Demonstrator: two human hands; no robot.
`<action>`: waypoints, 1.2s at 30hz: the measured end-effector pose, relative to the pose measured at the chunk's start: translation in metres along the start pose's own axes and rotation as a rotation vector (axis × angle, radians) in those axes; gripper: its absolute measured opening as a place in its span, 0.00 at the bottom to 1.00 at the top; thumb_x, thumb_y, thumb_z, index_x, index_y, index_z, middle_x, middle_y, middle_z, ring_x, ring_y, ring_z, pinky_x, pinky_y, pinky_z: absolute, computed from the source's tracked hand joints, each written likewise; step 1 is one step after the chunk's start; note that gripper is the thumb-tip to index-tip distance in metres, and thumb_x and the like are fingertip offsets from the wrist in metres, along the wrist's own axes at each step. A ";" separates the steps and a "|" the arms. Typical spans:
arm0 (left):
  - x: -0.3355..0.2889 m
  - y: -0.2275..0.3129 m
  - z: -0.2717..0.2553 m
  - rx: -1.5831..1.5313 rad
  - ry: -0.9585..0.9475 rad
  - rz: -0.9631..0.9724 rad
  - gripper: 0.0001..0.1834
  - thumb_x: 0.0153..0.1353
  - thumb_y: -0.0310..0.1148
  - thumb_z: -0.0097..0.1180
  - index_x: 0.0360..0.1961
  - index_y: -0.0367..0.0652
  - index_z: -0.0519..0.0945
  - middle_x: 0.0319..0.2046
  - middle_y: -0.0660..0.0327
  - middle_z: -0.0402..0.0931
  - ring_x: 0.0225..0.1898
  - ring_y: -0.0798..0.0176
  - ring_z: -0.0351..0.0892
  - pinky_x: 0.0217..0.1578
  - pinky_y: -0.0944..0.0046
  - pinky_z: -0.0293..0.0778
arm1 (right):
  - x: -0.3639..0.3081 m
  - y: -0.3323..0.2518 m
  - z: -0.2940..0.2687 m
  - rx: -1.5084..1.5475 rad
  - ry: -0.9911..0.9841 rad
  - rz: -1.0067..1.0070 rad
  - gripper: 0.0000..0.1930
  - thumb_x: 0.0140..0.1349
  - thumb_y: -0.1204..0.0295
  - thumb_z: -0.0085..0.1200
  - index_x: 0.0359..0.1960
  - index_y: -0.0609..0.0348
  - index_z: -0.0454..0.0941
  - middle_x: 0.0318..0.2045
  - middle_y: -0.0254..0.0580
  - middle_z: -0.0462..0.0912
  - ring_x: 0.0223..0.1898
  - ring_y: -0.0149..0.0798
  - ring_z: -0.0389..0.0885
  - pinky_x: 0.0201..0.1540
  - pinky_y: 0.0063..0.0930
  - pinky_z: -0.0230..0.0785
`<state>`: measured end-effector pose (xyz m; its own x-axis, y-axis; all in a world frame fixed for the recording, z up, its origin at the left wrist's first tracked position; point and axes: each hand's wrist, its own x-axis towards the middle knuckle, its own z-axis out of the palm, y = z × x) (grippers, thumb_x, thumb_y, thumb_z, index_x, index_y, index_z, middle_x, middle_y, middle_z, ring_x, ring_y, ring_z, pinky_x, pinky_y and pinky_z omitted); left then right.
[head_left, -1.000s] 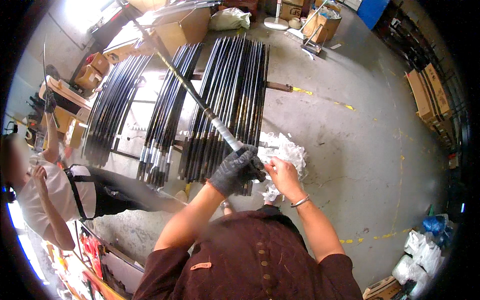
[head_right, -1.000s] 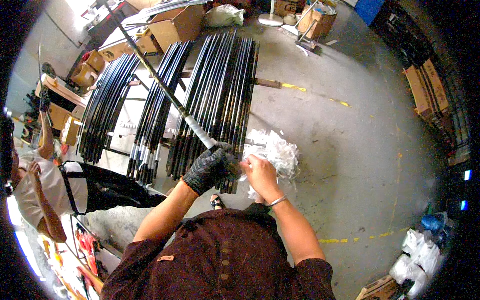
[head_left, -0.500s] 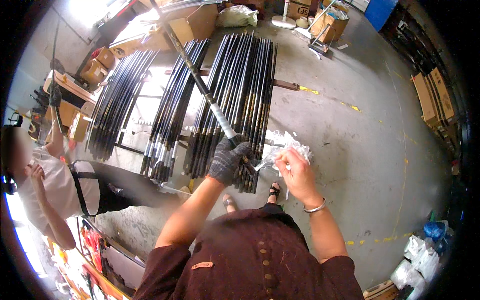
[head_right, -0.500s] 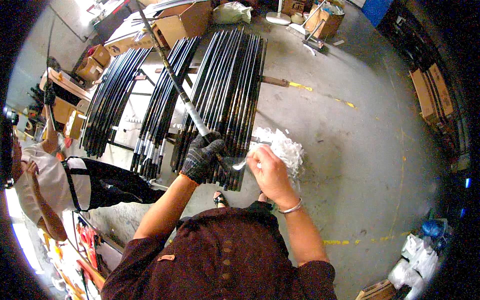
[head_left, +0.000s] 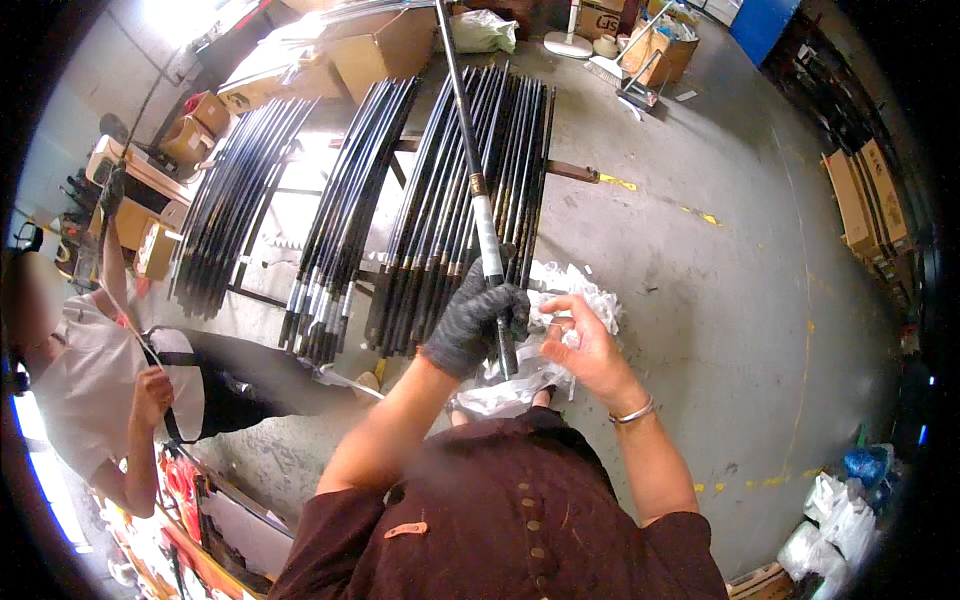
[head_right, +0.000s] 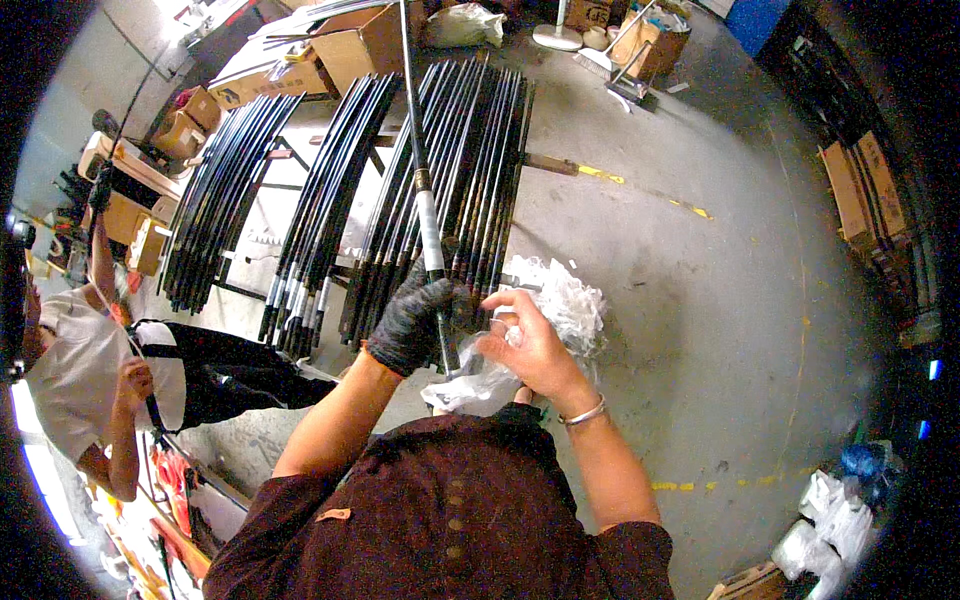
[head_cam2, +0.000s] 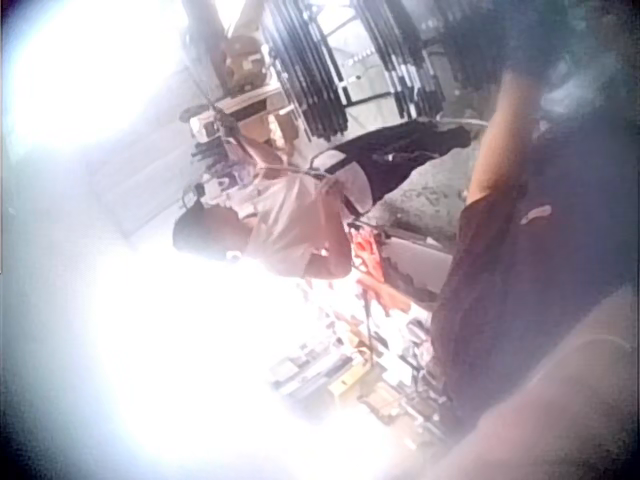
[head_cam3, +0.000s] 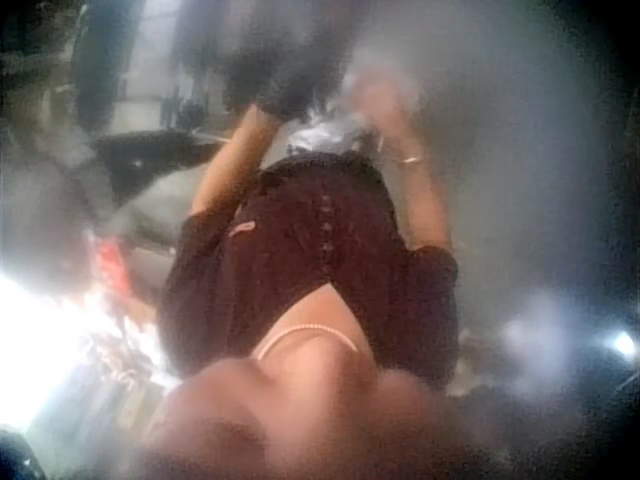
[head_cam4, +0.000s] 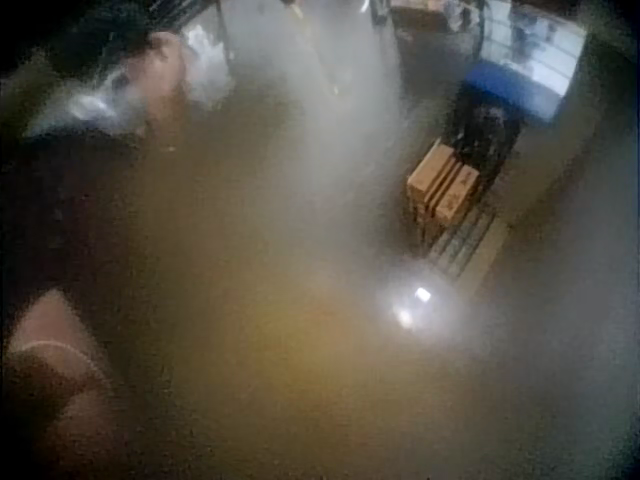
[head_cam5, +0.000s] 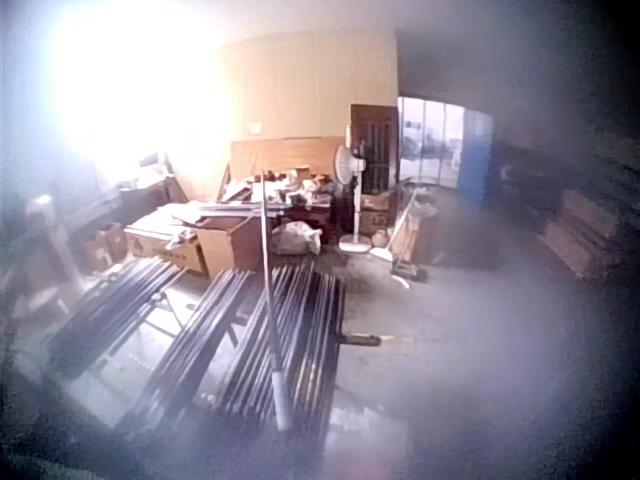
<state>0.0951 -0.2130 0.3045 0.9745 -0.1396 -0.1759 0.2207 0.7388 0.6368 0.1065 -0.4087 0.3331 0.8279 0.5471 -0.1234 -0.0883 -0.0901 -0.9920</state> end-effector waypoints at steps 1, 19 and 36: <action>0.001 0.002 -0.004 -0.184 -0.125 -0.042 0.27 0.59 0.29 0.57 0.59 0.44 0.65 0.33 0.57 0.76 0.34 0.59 0.77 0.36 0.58 0.77 | 0.001 -0.001 -0.002 -0.161 -0.030 -0.029 0.13 0.58 0.70 0.62 0.41 0.61 0.75 0.27 0.28 0.70 0.30 0.24 0.67 0.36 0.20 0.64; 0.018 0.002 -0.004 0.186 0.122 0.003 0.10 0.57 0.26 0.60 0.37 0.44 0.72 0.29 0.65 0.74 0.30 0.67 0.76 0.31 0.66 0.76 | -0.009 -0.020 -0.008 -0.086 -0.045 -0.017 0.06 0.59 0.75 0.59 0.27 0.64 0.77 0.27 0.31 0.80 0.34 0.24 0.75 0.40 0.21 0.67; 0.035 0.007 0.021 0.022 0.147 0.089 0.10 0.60 0.32 0.58 0.41 0.44 0.73 0.24 0.66 0.71 0.26 0.67 0.73 0.28 0.65 0.73 | -0.017 -0.029 0.006 -0.050 -0.070 -0.121 0.09 0.65 0.70 0.54 0.33 0.56 0.66 0.27 0.32 0.75 0.28 0.23 0.70 0.33 0.20 0.66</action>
<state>0.1311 -0.2266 0.3182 0.9741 0.0251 -0.2248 0.1361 0.7288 0.6711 0.0916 -0.4098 0.3633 0.7900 0.6131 -0.0065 0.0390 -0.0609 -0.9974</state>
